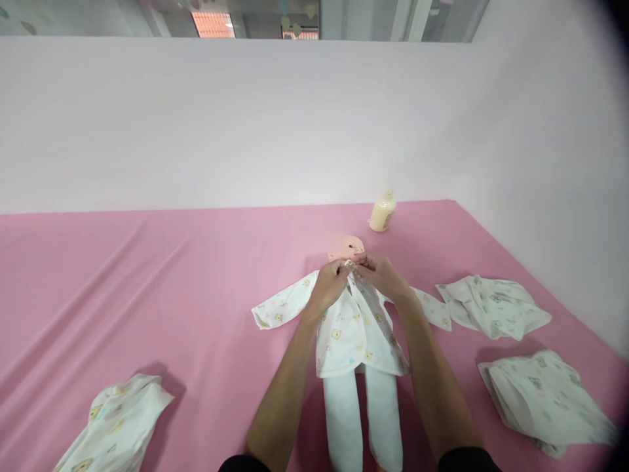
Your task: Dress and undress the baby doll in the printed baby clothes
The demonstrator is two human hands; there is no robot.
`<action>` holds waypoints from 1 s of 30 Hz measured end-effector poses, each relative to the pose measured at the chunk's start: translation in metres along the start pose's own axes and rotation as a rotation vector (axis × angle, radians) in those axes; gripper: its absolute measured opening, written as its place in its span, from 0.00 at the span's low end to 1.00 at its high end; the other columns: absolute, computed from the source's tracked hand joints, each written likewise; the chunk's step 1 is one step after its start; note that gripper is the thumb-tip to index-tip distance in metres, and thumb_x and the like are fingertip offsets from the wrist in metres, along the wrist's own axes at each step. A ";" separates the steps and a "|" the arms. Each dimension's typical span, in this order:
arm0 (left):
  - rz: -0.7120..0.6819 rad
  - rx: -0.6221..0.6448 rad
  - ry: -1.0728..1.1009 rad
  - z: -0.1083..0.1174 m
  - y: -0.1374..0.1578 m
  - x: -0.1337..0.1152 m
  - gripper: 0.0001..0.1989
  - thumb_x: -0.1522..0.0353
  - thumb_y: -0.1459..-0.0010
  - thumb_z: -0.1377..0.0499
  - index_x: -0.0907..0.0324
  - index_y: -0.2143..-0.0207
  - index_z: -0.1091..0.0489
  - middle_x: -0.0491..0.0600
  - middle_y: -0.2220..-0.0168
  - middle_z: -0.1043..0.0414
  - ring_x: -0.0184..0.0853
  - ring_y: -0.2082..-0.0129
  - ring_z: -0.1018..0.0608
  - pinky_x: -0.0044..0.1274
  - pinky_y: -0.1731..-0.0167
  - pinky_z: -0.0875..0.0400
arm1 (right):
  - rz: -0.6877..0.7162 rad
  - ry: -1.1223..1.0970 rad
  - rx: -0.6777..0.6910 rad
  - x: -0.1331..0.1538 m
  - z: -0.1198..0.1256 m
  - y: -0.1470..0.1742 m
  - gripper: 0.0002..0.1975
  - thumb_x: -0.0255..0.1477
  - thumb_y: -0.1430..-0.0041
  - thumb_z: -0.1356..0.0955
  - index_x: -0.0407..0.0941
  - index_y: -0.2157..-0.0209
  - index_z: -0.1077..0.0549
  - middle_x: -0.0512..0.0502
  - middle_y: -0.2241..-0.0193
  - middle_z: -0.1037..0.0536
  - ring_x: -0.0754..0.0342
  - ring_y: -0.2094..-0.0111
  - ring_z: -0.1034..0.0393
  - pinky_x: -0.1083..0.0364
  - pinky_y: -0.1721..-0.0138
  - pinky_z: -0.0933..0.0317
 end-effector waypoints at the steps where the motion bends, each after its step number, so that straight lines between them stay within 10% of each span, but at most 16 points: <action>1: 0.002 -0.009 -0.006 0.000 0.000 0.000 0.17 0.59 0.37 0.49 0.60 0.75 0.41 0.41 0.78 0.44 0.27 0.76 0.39 0.21 0.73 0.46 | -0.004 -0.001 -0.001 0.000 0.000 0.000 0.12 0.37 0.42 0.30 0.43 0.62 0.25 0.47 0.69 0.22 0.55 0.68 0.29 0.55 0.64 0.36; 12: 0.002 -0.124 0.010 -0.005 -0.002 0.001 0.14 0.63 0.38 0.49 0.61 0.74 0.38 0.42 0.76 0.40 0.27 0.73 0.37 0.21 0.72 0.46 | -0.018 -0.002 -0.019 -0.001 -0.001 0.001 0.11 0.35 0.42 0.30 0.43 0.61 0.25 0.47 0.69 0.22 0.54 0.69 0.29 0.55 0.65 0.36; 20: 0.047 -0.134 0.253 -0.007 -0.007 0.013 0.14 0.59 0.40 0.46 0.62 0.67 0.29 0.43 0.74 0.34 0.27 0.74 0.34 0.19 0.71 0.40 | 0.117 0.435 0.055 0.019 0.002 0.008 0.12 0.32 0.37 0.35 0.47 0.57 0.21 0.47 0.63 0.23 0.55 0.65 0.32 0.54 0.60 0.39; 30: 0.022 -0.023 0.086 0.002 -0.001 0.003 0.14 0.62 0.38 0.49 0.62 0.70 0.31 0.43 0.76 0.38 0.26 0.76 0.38 0.19 0.75 0.45 | -0.076 0.566 -0.045 0.035 0.009 0.026 0.12 0.39 0.38 0.35 0.45 0.66 0.27 0.49 0.68 0.26 0.54 0.67 0.34 0.55 0.65 0.42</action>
Point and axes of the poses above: each hand's wrist, its own y-axis away from the middle knuckle, its own z-axis out of the back of the hand, x = y × z, the point moved 3 cm from there along -y, towards the middle knuckle
